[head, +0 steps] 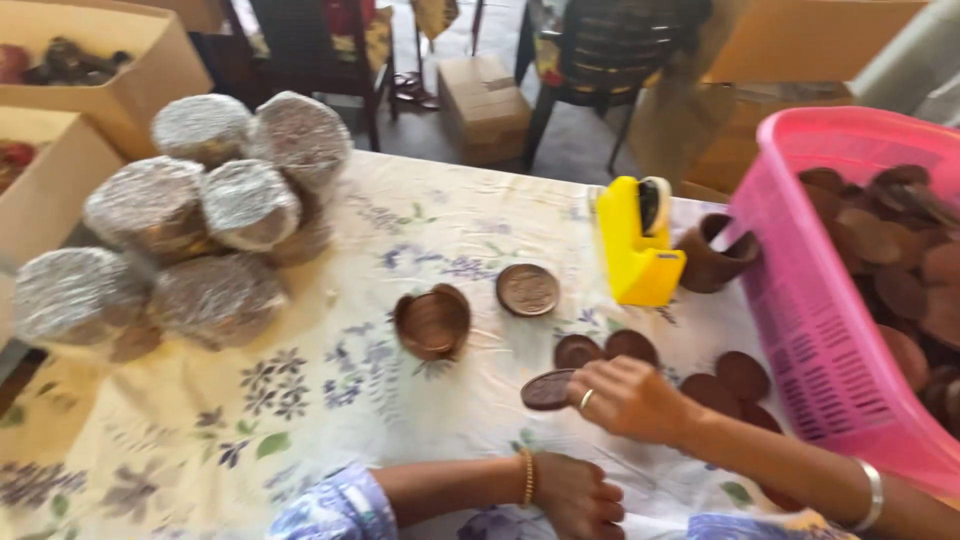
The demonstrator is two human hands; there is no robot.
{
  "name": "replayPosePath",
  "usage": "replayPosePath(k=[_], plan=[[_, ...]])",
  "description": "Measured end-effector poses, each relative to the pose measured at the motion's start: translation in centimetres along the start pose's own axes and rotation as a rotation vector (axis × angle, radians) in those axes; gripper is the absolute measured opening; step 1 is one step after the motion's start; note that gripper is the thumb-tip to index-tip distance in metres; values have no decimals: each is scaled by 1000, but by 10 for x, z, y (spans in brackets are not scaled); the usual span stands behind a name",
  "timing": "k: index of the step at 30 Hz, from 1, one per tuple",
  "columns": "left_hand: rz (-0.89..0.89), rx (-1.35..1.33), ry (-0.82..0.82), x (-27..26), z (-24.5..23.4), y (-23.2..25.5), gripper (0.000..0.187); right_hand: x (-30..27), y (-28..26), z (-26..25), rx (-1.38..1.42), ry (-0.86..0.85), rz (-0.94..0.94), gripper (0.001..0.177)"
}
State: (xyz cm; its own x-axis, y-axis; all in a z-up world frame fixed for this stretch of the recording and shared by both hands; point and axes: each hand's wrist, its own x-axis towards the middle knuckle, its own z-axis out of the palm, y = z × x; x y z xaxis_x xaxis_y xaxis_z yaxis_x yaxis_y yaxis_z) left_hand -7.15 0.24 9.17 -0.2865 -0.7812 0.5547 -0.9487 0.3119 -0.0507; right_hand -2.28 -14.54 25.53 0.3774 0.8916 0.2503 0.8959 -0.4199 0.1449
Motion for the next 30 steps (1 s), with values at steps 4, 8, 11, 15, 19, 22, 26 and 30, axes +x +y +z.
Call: replayPosePath(k=[4,8,11,15,19,22,26,30], plan=[[-65,-76,61,5,-5,4,21,32,-17,31,-30,66,-203,30],[-69,-63,41,6,-8,5,23,66,-19,33,511,-120,86,66],[-72,-52,46,6,-3,4,21,77,-15,39,598,-180,149,84],[-132,-45,-15,2,29,-1,17,90,-17,34,550,-139,112,88],[-133,-76,22,-1,45,-6,16,130,0,30,536,154,84,95],[-246,-114,-159,0,43,-8,19,163,14,37,608,245,43,99],[-248,-119,-92,-11,80,-14,15,191,22,59,624,193,-36,94],[-404,-244,-116,-9,75,-12,18,203,25,80,556,102,-20,92]])
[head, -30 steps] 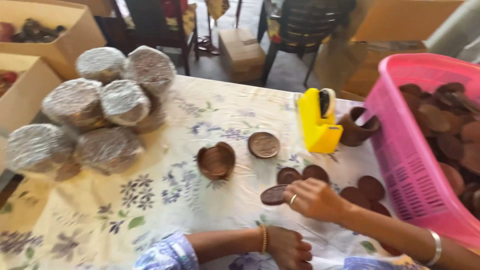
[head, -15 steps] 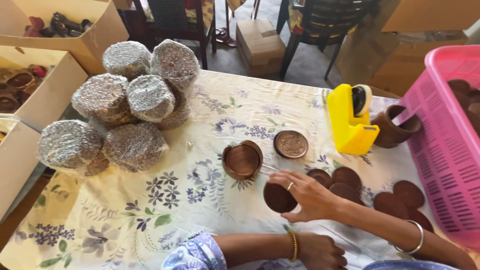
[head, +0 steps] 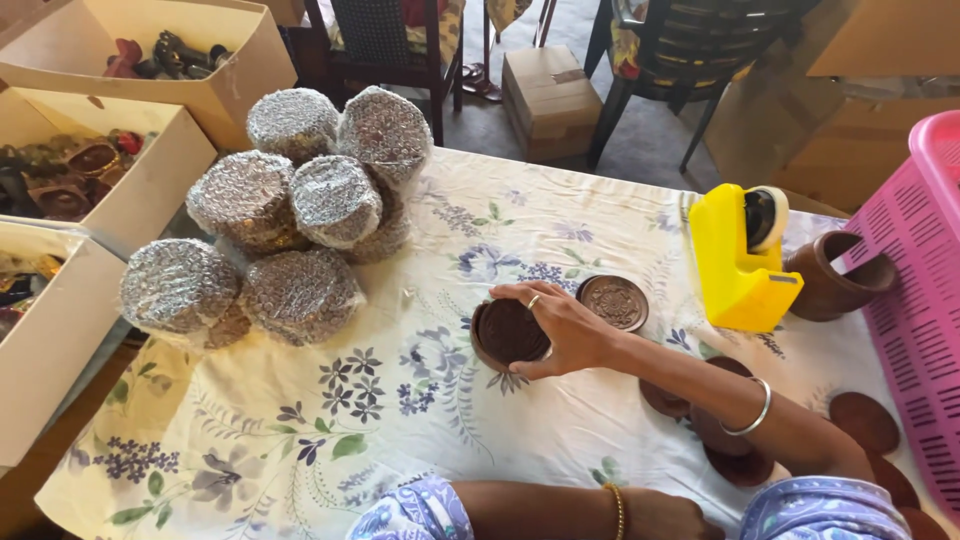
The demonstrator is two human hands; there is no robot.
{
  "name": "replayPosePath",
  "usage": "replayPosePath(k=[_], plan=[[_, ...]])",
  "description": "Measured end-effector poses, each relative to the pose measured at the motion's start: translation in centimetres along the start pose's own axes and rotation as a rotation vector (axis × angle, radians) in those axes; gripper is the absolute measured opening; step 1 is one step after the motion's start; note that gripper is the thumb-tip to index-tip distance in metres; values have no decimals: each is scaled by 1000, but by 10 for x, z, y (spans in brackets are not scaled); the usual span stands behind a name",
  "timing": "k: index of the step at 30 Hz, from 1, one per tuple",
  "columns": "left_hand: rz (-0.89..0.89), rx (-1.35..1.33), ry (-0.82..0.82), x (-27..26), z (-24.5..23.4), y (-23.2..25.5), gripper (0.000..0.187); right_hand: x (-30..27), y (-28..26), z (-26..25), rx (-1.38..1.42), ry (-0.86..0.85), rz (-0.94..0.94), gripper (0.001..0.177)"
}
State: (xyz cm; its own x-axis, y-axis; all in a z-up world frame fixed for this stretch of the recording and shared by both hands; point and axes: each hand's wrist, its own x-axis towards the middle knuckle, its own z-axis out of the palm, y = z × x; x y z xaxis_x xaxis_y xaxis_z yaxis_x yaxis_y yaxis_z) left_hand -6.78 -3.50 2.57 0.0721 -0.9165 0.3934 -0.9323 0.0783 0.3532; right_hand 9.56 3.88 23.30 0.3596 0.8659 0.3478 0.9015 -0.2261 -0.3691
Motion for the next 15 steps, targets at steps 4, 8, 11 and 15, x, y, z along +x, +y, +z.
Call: replayPosePath(k=[4,8,11,15], plan=[[-81,-133,-44,0,3,-1,18,0,7,2,83,-12,46,91],[72,95,20,-2,12,-6,15,1,-2,-13,48,-75,108,102],[98,63,33,-3,-5,0,14,-10,-7,-42,-6,-59,145,104],[306,13,232,-3,-27,9,16,-38,-13,-113,-403,43,211,89]])
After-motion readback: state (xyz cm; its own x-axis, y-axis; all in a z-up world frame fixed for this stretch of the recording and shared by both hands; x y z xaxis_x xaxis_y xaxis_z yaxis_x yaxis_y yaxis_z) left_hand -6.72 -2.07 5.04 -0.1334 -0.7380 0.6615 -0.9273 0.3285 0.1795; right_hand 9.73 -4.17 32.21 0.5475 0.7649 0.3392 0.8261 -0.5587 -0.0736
